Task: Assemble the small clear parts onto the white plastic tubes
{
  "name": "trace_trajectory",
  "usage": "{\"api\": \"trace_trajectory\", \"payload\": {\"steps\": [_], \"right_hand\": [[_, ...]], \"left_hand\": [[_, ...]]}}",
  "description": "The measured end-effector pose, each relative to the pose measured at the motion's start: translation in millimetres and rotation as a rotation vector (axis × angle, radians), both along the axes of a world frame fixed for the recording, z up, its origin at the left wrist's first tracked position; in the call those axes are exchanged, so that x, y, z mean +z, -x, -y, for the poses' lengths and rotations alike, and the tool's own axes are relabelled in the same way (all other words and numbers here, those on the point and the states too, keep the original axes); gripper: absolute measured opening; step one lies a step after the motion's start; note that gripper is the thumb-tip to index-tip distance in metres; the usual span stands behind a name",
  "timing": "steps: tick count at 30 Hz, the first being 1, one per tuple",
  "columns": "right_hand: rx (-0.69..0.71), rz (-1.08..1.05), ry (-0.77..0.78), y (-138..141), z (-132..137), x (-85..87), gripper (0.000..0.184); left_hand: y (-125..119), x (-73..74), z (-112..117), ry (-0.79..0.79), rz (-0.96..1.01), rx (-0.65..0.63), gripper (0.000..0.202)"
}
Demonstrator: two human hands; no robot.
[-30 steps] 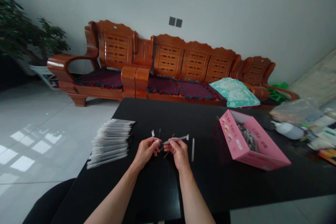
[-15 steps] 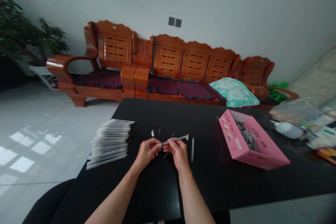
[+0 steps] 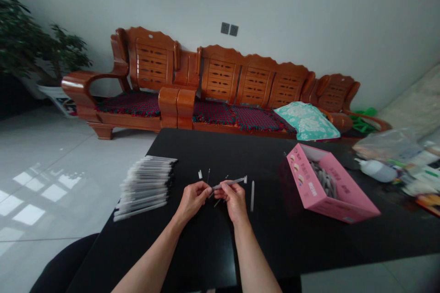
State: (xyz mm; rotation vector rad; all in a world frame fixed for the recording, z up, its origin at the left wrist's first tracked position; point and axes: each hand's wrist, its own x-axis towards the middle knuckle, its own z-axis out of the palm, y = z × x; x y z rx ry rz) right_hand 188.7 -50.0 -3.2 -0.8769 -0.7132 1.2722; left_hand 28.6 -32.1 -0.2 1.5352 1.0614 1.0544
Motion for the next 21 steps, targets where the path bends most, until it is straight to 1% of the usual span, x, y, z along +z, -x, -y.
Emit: {"api": "trace_trajectory", "payload": {"steps": [3,5,9,11,12,16,19,21], "right_hand": [[-0.003,0.004,-0.009,0.1,0.1,0.3,0.026],[-0.006,0.004,-0.010,0.2,0.6,0.8,0.026],[-0.005,0.012,-0.006,0.2,1.4,1.6,0.025],[-0.005,0.017,-0.004,0.4,1.2,1.6,0.026],[-0.004,0.017,-0.004,0.4,1.0,1.5,0.026],[0.001,0.011,-0.009,0.4,0.3,0.7,0.026],[0.000,0.011,-0.012,-0.1,0.1,-0.6,0.026],[-0.004,0.014,-0.008,-0.5,0.1,-1.6,0.026]], "left_hand": [[-1.6,-0.9,-1.1,0.040,0.055,0.011,0.029],[-1.3,0.1,-0.8,0.043,0.076,0.016,0.030],[1.4,2.3,1.0,-0.029,-0.002,0.019,0.034],[1.6,1.2,1.3,-0.033,-0.032,0.007,0.041],[1.2,0.2,1.1,-0.024,-0.031,0.006,0.042],[-0.9,-3.0,-1.4,0.011,0.019,0.036,0.029],[-0.1,-0.8,-1.6,-0.012,0.024,0.066,0.032],[0.9,1.9,-0.4,-0.041,-0.015,0.063,0.030]]}}
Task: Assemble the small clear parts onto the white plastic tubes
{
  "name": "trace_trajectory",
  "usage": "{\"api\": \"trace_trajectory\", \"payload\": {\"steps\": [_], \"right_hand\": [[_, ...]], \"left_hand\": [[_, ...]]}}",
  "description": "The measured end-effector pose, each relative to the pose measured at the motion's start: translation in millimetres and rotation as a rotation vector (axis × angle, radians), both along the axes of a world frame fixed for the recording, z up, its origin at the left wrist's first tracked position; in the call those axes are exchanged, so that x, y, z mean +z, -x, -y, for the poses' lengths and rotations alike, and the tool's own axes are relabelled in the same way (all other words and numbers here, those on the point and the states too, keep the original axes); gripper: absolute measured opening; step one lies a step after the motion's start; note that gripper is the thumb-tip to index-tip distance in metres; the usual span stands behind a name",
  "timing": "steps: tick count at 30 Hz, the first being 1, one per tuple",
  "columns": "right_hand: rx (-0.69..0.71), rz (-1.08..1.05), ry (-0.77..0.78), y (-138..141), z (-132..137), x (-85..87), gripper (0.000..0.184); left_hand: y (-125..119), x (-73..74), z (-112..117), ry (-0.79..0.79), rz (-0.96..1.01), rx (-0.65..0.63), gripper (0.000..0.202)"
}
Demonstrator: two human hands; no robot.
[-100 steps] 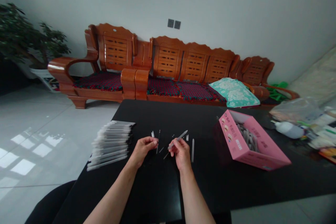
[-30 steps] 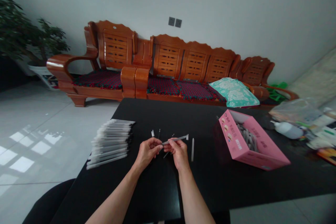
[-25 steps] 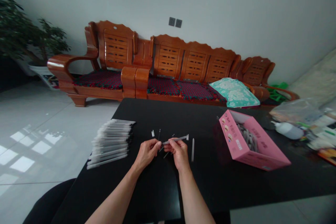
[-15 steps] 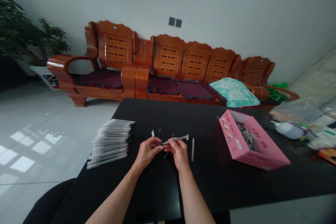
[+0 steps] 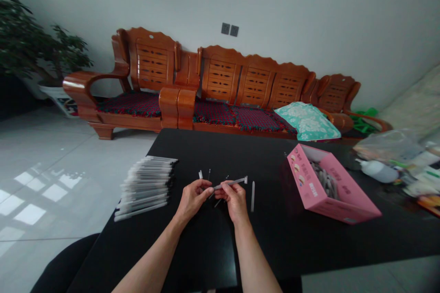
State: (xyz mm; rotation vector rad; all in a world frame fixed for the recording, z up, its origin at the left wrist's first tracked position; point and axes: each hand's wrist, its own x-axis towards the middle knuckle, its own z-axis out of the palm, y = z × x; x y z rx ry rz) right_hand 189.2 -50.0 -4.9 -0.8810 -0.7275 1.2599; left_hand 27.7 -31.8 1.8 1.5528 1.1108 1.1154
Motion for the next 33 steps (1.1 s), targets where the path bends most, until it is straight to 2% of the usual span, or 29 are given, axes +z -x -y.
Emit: {"api": "trace_trajectory", "payload": {"steps": [4,8,10,14,16,20,24,28,33], "right_hand": [[0.003,0.007,-0.005,-0.6,-0.1,-1.4,0.025],[0.009,0.009,-0.007,-0.8,0.0,-1.3,0.024],[0.008,0.002,-0.005,-0.7,0.0,-1.1,0.024],[0.005,0.003,-0.004,-0.6,0.0,-0.2,0.025],[0.008,0.007,-0.006,-0.5,0.3,0.2,0.025],[0.007,0.007,-0.011,-0.6,0.7,0.3,0.026],[0.000,0.005,-0.009,-1.0,0.1,-0.5,0.026],[0.008,0.006,-0.014,-1.0,-0.3,-0.6,0.025],[0.004,0.000,-0.004,-0.6,-0.6,-0.1,0.028]], "left_hand": [[-1.0,2.0,1.7,0.020,-0.037,-0.032,0.040],[-3.2,0.1,-0.2,0.065,0.056,-0.014,0.028],[-2.6,-0.2,-0.9,0.040,0.080,0.008,0.036],[-0.7,-0.1,-0.5,-0.005,-0.008,-0.008,0.032],[-1.3,-1.1,-0.5,0.020,-0.036,-0.033,0.038],[-3.8,-2.3,-1.3,0.060,0.025,-0.019,0.027],[-2.7,1.1,0.3,0.011,0.048,0.005,0.033],[-2.1,1.0,1.6,0.010,-0.035,-0.060,0.037],[-3.0,-3.8,-1.4,0.042,0.024,-0.017,0.030]]}}
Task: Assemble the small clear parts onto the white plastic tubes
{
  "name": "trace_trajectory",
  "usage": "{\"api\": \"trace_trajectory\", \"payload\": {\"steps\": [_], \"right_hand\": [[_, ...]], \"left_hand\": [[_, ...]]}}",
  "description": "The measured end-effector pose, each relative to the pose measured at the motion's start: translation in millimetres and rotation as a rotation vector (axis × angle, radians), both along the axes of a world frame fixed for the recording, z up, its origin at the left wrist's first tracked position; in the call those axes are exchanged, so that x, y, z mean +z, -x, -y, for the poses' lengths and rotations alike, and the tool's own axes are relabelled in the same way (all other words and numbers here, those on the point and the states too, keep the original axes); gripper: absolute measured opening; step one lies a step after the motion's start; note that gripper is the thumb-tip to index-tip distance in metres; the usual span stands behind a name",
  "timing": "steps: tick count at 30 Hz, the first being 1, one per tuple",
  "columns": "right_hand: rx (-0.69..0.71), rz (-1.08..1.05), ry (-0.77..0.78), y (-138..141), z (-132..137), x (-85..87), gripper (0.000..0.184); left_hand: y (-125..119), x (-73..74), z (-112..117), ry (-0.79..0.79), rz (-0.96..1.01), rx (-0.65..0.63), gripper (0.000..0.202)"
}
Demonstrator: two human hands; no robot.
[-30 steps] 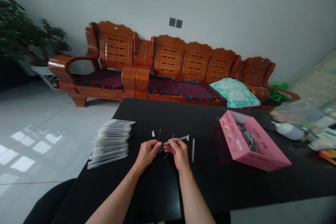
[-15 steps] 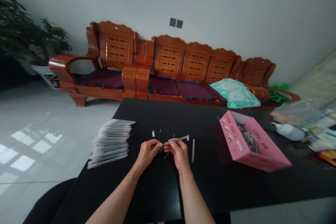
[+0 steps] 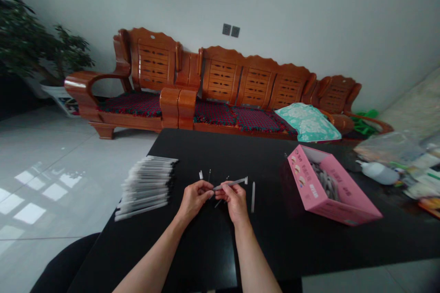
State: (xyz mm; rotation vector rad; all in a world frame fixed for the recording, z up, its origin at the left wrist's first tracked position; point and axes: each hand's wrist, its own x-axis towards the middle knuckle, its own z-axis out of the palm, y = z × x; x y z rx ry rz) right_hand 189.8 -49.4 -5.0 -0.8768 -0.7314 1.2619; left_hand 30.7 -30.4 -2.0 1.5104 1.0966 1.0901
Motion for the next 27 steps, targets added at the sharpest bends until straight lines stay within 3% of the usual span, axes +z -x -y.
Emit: {"api": "trace_trajectory", "payload": {"steps": [7,11,15,19,24,27], "right_hand": [[0.000,0.004,-0.005,-0.4,0.2,-0.4,0.026],[-0.001,-0.002,-0.005,-0.6,-0.3,-0.7,0.026],[-0.003,-0.002,-0.003,-0.7,-0.9,-1.2,0.026],[0.003,0.003,-0.004,-0.8,-0.4,-1.2,0.026],[0.006,-0.001,-0.009,-0.6,-0.2,-0.1,0.025],[-0.002,0.004,0.004,-0.5,-0.2,0.4,0.026]], "left_hand": [[3.4,0.1,0.8,-0.074,-0.118,-0.002,0.035],[1.1,-1.8,-0.3,-0.037,-0.071,0.012,0.025],[2.0,0.9,0.1,-0.063,-0.047,0.042,0.031],[2.2,-0.7,1.0,-0.073,-0.111,-0.016,0.039],[1.1,-4.2,-0.4,-0.061,-0.051,0.024,0.027],[2.8,-1.4,-0.3,-0.087,-0.078,0.040,0.031]]}}
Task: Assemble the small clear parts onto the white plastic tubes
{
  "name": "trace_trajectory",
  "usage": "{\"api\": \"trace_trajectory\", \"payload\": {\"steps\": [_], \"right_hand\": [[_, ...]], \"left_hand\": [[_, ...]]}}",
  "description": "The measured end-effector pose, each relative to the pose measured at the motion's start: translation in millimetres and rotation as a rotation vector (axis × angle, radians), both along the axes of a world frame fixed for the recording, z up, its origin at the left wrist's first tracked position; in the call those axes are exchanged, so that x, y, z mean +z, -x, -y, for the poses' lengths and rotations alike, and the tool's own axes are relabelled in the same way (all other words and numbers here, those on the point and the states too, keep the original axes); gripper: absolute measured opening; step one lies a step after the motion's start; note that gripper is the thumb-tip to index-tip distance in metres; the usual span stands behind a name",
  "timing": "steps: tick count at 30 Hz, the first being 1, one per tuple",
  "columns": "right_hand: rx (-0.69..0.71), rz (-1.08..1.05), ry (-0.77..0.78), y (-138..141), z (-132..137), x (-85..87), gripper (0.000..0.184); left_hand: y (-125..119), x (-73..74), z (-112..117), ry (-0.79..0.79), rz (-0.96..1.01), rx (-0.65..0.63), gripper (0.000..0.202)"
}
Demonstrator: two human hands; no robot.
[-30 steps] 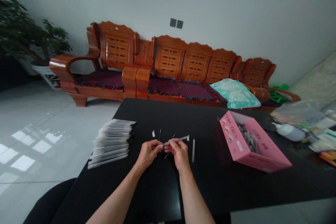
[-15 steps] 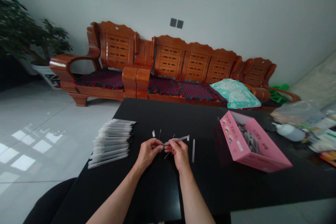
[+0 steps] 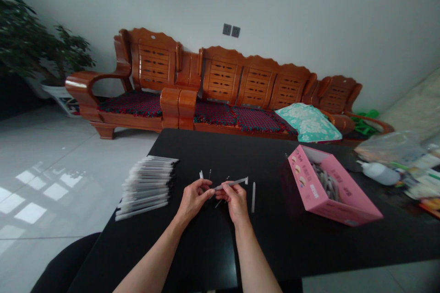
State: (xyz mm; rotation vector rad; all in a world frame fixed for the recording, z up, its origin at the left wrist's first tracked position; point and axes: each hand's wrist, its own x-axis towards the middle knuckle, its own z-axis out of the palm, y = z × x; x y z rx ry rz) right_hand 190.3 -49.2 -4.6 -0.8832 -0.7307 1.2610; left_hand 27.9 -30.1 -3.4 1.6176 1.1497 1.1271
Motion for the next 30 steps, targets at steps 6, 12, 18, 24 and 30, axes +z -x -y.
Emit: {"api": "trace_trajectory", "payload": {"steps": [6,12,18,24,30], "right_hand": [[0.005,0.014,-0.004,0,1,-1.1,0.025],[0.001,0.002,-0.001,0,1,-1.0,0.026],[0.005,0.012,-0.010,-1,0,-0.6,0.027],[-0.095,-0.047,-0.036,-2,0,1.8,0.030],[-0.199,0.258,-0.046,-3,1,-1.1,0.034]], "left_hand": [[-1,-0.7,1,-0.025,-0.064,-0.063,0.032],[-1,-2.1,0,0.015,-0.034,-0.006,0.026],[0,-0.9,-1,0.028,-0.029,-0.059,0.032],[20,1.0,-11,0.026,0.154,0.264,0.036],[31,-0.6,-23,0.036,0.041,0.347,0.024]]}}
